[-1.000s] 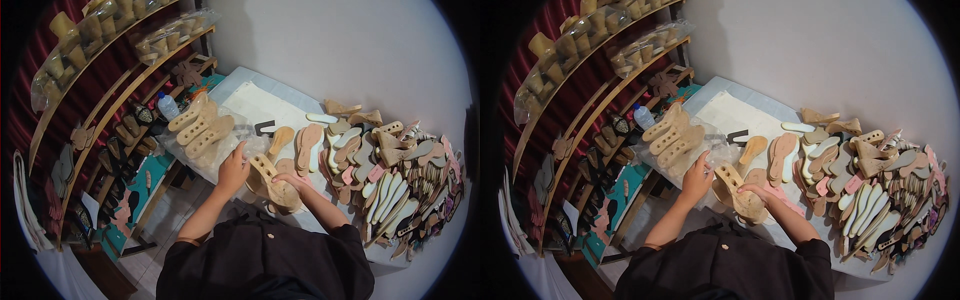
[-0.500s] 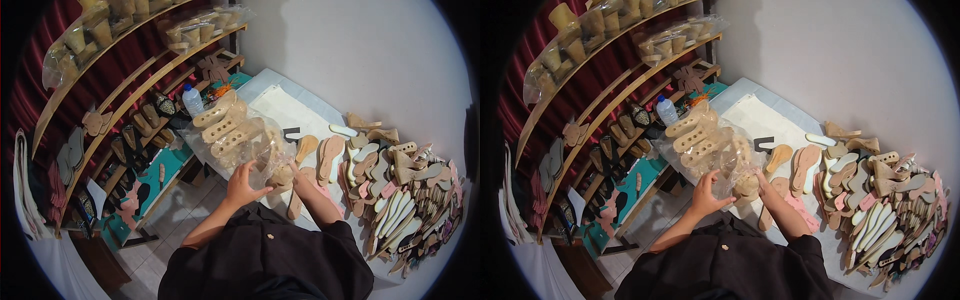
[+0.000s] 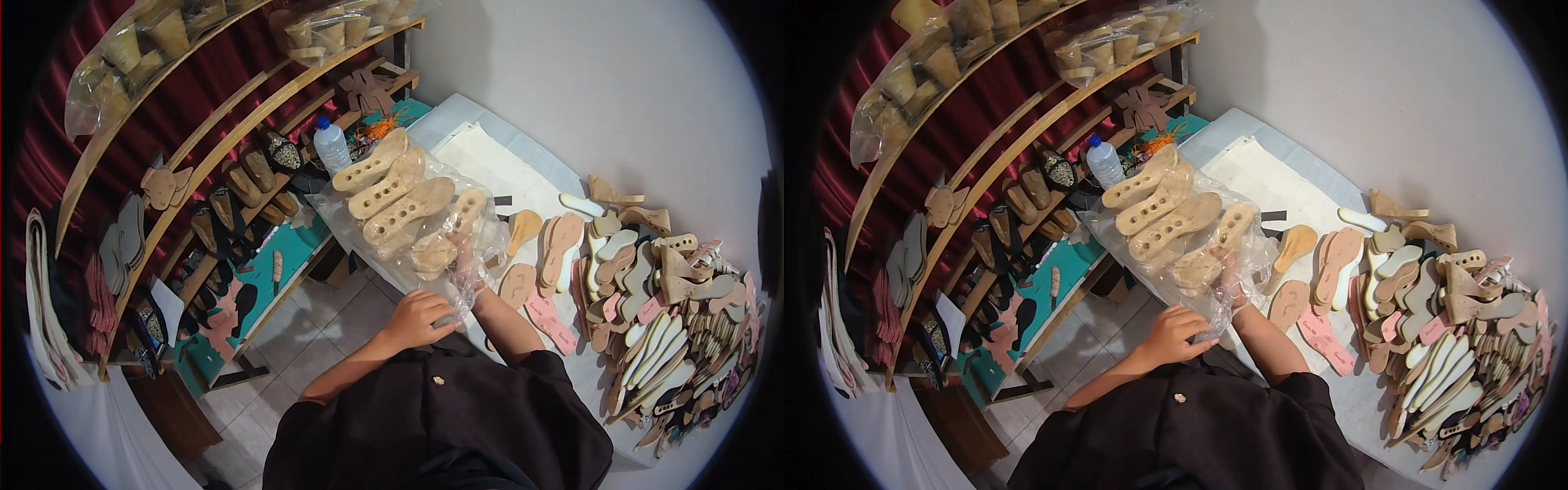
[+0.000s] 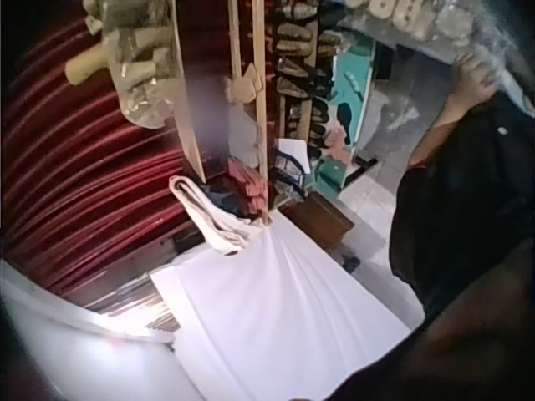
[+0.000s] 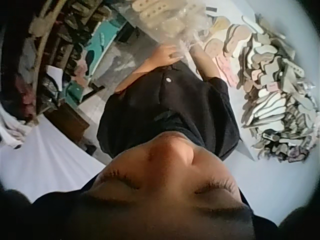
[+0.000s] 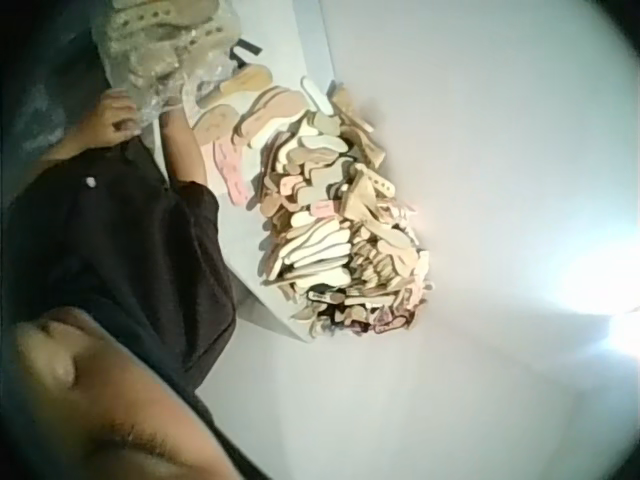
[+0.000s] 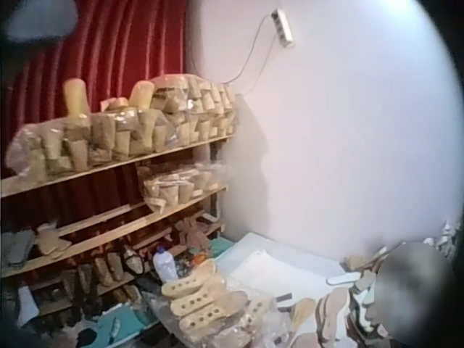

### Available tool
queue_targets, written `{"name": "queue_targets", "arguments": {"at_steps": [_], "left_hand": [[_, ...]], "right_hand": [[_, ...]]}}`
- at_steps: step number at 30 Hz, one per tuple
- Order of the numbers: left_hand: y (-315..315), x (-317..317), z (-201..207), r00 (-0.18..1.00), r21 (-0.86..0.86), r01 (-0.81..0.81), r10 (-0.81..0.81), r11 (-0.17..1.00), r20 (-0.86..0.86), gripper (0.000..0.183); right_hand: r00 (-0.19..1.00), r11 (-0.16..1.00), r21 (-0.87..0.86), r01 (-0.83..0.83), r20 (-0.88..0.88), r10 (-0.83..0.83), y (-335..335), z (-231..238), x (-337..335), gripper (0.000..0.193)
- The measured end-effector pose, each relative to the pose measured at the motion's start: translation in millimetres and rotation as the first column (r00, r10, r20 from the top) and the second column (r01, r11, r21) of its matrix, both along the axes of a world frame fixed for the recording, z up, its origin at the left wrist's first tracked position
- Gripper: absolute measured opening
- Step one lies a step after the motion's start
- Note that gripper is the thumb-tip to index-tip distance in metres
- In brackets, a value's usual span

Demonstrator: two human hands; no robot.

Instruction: The recorder picks up wooden shoe lasts from a pile on a table, places them into a large plastic bag, and then places the bag on a storage shelf.

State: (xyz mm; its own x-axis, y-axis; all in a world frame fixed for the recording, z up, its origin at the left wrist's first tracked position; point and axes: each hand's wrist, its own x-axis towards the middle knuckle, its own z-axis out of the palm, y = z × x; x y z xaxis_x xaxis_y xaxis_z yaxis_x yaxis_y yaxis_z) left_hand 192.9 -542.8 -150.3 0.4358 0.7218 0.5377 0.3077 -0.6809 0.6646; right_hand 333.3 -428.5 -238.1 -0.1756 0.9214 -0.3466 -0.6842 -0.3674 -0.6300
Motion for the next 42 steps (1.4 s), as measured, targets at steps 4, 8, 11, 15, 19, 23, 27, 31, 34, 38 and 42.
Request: {"name": "queue_targets", "arguments": {"at_steps": [4, 8, 11, 15, 19, 23, 27, 31, 34, 38, 42], "left_hand": [[2, -14, 6, 0.993, 0.056, -0.064, 0.069, 0.996, -0.094, 0.014], [-2, -10, -1, 0.995, 0.099, -0.013, 0.023, 0.995, -0.099, 0.013], [-7, 0, 2, 0.995, 0.088, 0.083, -0.077, 0.993, -0.071, 0.013], [-5, 7, -1, 0.984, 0.076, 0.168, -0.162, 0.983, -0.079, 0.016], [-4, -22, -8, 0.998, 0.070, 0.006, -0.002, 0.998, -0.061, 0.022], [2, -26, -50, 0.902, -0.063, -0.382, 0.387, 0.922, 0.189, 0.028], [14, -26, -106, 0.472, -0.645, -0.444, 0.774, 0.622, 0.421, 0.034], [13, -21, -127, 0.578, -0.865, -0.182, 0.763, 0.468, 0.291, 0.029], [19, -11, -101, 0.702, -0.967, 0.091, 0.673, 0.239, 0.232, 0.029], [18, -6, -118, 0.698, -0.901, 0.173, 0.596, 0.397, 0.397, 0.022], [13, -13, -121, 0.804, -0.901, 0.097, 0.500, 0.423, 0.321, 0.021]], "right_hand": [[0.984, 0.995, 0.049, -0.086, -0.152, 0.093, -4, 8, -16, 0.042], [0.976, 0.991, 0.024, 0.128, -0.178, -0.122, 9, -18, -40, 0.047], [0.943, 0.957, 0.012, 0.289, -0.177, -0.283, 26, -50, -47, 0.048], [0.647, 0.732, 0.178, 0.658, 0.365, -0.670, 54, -76, -39, 0.047], [0.728, 0.862, 0.373, 0.344, 0.474, -0.496, 26, -30, -36, 0.053], [0.828, 0.882, 0.079, 0.465, 0.314, -0.465, 11, -45, -29, 0.055], [0.861, 0.896, -0.044, 0.441, 0.303, -0.409, -23, -21, -44, 0.064], [0.932, 0.973, -0.053, 0.224, 0.304, -0.198, -50, 14, -54, 0.073], [0.945, 0.948, -0.192, 0.254, 0.258, -0.202, -53, 35, -57, 0.057], [0.968, 0.985, -0.079, 0.156, 0.209, -0.136, -37, 28, -60, 0.045], [0.861, 0.977, -0.020, 0.213, 0.477, -0.177, -13, -31, -61, 0.041]]}}
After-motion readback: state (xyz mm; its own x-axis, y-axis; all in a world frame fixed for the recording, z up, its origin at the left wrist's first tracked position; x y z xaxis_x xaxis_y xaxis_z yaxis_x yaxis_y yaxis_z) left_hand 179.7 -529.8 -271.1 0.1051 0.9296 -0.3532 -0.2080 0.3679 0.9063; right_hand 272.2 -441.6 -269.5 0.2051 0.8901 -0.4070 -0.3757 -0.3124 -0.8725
